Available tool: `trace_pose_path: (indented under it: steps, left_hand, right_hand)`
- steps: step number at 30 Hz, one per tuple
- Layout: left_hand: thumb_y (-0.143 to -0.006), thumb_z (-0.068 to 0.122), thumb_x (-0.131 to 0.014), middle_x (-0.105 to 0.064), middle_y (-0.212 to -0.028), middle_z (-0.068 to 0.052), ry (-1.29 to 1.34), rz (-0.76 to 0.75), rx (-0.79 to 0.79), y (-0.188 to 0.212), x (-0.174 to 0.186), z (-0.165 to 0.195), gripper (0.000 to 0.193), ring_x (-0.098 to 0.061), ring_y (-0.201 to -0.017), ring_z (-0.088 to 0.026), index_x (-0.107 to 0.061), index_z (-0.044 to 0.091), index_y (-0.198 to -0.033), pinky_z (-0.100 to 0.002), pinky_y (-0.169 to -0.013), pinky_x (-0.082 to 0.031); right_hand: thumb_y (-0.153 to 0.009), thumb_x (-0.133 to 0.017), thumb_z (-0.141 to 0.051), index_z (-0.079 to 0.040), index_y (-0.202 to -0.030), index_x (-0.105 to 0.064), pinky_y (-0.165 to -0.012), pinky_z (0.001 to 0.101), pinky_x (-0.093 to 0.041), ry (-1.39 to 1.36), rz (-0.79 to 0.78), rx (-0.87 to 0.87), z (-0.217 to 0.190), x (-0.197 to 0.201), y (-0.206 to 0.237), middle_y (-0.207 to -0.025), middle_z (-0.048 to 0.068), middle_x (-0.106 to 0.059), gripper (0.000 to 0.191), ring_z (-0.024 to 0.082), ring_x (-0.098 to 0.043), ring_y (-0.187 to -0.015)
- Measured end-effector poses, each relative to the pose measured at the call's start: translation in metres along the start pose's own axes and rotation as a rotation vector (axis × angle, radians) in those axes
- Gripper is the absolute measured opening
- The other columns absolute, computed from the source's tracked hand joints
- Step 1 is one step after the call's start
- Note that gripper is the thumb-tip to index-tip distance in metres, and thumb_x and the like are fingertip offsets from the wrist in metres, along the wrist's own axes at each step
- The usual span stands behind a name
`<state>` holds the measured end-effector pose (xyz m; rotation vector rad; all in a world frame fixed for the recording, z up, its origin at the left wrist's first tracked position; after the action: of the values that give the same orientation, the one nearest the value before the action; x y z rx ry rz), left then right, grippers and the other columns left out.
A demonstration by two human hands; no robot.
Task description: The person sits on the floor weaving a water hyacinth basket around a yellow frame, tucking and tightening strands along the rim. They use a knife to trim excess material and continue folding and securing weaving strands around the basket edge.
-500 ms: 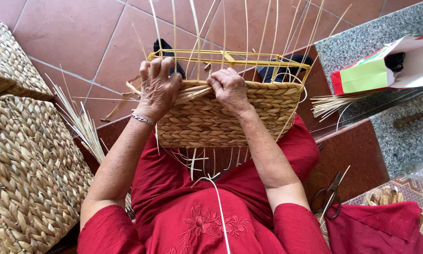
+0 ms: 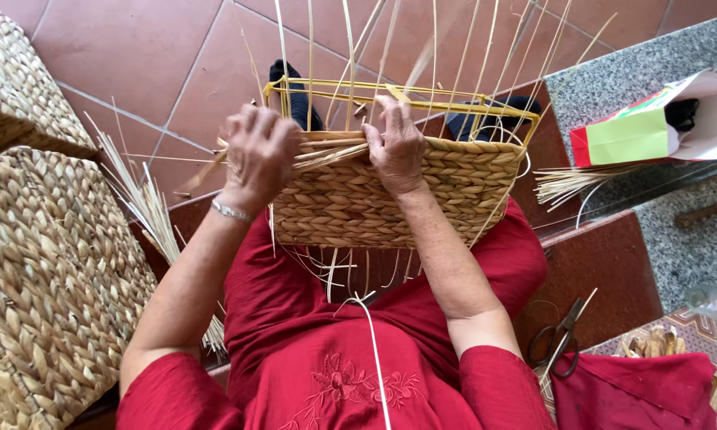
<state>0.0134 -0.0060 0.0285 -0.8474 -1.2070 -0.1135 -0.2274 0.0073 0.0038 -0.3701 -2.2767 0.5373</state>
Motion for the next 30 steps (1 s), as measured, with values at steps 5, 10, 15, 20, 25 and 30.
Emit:
trace_pose_path:
  steps: [5, 10, 15, 20, 25, 30]
  left_hand:
    - [-0.086, 0.020, -0.068, -0.063, -0.105, -0.012, 0.007, -0.198, -0.075, 0.014, 0.002, 0.022, 0.025, -0.058, -0.105, -0.029, -0.067, 0.004, -0.104, -0.045, -0.090, -0.045]
    - [-0.082, 0.008, -0.064, -0.063, -0.109, -0.014, -0.029, -0.120, -0.113, 0.021, 0.005, 0.032, 0.030, -0.059, -0.109, -0.029, -0.067, 0.000, -0.110, -0.045, -0.098, -0.048]
    - [-0.100, 0.001, -0.064, -0.061, -0.122, -0.013, 0.023, -0.163, -0.056, 0.025, -0.002, 0.028, 0.018, -0.059, -0.116, -0.026, -0.065, 0.002, -0.118, -0.038, -0.104, -0.048]
    - [-0.080, 0.009, -0.068, -0.062, -0.107, -0.012, -0.118, -0.329, -0.076, 0.027, -0.008, 0.022, 0.027, -0.063, -0.103, -0.027, -0.066, 0.003, -0.106, -0.041, -0.090, -0.052]
    - [-0.084, 0.008, -0.067, -0.064, -0.109, -0.014, -0.162, -0.268, -0.124, 0.030, -0.003, 0.022, 0.027, -0.065, -0.093, -0.025, -0.065, 0.001, -0.111, -0.038, -0.079, -0.054]
    - [-0.089, 0.009, -0.067, -0.065, -0.088, -0.012, 0.162, -0.127, -0.041, 0.022, 0.012, 0.025, 0.009, -0.065, -0.083, -0.026, -0.061, 0.005, -0.095, -0.043, -0.080, -0.057]
  right_hand:
    - [-0.090, -0.071, 0.004, -0.005, -0.103, -0.065, -0.073, 0.0316, -0.062, 0.107, -0.021, 0.227, -0.017, -0.008, -0.005, -0.100, 0.010, -0.063, 0.017, 0.024, -0.072, -0.086]
    - [-0.094, -0.073, -0.001, -0.007, -0.103, -0.070, -0.077, 0.0326, -0.063, -0.116, -0.192, 0.138, -0.013, 0.005, -0.012, -0.098, 0.007, -0.073, 0.011, 0.021, -0.075, -0.087]
    - [-0.094, -0.073, -0.003, -0.007, -0.105, -0.072, -0.077, 0.0311, -0.063, -0.051, -0.281, 0.106, -0.016, 0.002, -0.013, -0.098, 0.007, -0.074, 0.012, 0.020, -0.075, -0.085]
    - [-0.091, -0.075, -0.005, -0.008, -0.102, -0.071, -0.079, 0.0329, -0.062, -0.012, -0.239, 0.172, -0.018, 0.002, -0.011, -0.098, 0.007, -0.074, 0.012, 0.022, -0.074, -0.088]
    - [-0.094, -0.073, -0.004, -0.008, -0.103, -0.072, -0.079, 0.0335, -0.063, 0.006, -0.250, 0.164, -0.017, 0.001, -0.010, -0.098, 0.007, -0.073, 0.010, 0.022, -0.075, -0.088]
    - [-0.096, -0.072, -0.007, -0.010, -0.103, -0.074, -0.084, 0.0333, -0.062, -0.040, -0.297, 0.107, -0.017, 0.007, -0.012, -0.101, 0.005, -0.076, 0.008, 0.021, -0.076, -0.093]
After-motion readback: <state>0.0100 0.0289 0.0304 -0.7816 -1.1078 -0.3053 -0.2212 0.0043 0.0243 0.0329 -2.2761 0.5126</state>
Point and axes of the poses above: each hand's wrist, its own y-axis away from the middle knuckle, its own x-axis out of the back of the hand, z = x × y, the point moved 3 cm from there along -y, towards the middle knuckle
